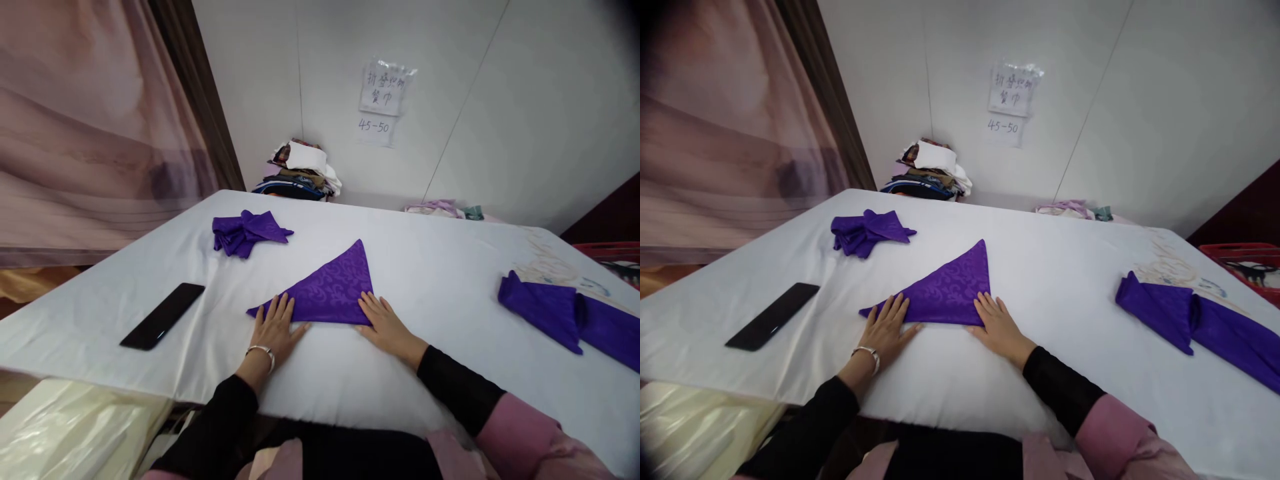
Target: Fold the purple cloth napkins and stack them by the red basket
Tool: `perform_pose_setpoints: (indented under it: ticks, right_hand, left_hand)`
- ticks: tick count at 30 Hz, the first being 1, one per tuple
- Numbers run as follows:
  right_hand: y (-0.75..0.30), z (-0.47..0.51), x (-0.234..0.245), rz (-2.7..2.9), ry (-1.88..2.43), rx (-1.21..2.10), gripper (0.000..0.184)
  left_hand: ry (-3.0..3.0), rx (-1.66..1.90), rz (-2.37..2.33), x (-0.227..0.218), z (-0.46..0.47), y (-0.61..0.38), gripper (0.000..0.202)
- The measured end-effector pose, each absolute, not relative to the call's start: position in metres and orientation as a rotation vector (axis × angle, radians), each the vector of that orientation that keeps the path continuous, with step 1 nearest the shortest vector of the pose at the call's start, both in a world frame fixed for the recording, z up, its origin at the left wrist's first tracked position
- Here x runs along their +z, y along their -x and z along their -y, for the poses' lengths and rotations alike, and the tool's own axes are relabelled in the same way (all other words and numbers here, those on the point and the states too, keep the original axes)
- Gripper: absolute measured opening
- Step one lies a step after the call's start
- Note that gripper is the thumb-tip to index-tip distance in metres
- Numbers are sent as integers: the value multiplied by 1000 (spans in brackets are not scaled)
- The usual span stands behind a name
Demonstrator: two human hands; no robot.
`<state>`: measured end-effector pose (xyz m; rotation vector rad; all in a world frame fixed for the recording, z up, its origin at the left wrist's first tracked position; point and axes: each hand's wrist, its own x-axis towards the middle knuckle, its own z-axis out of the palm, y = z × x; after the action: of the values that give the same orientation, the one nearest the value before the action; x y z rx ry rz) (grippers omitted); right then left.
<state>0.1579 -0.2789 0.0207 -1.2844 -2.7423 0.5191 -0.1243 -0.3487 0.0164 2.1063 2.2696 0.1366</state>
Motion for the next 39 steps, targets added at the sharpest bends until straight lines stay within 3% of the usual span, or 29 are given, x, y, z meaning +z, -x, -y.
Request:
perform_pose_setpoints:
  ticks: [13,22,28,39]
  right_hand:
    - [-180,296,15,2653,1191,466,61]
    - [-205,296,10,2077,1311,502,43]
    - [-198,304,14,2239,1195,449,35]
    - [-184,299,20,2516,1036,359,38]
  left_hand:
    - [-2074,171,-2186,25,348,131,70]
    - [-2145,238,-2042,25,350,149,67]
    - [-2151,309,-2038,22,349,152,59]
    - [-2152,489,-2033,17,349,160,42]
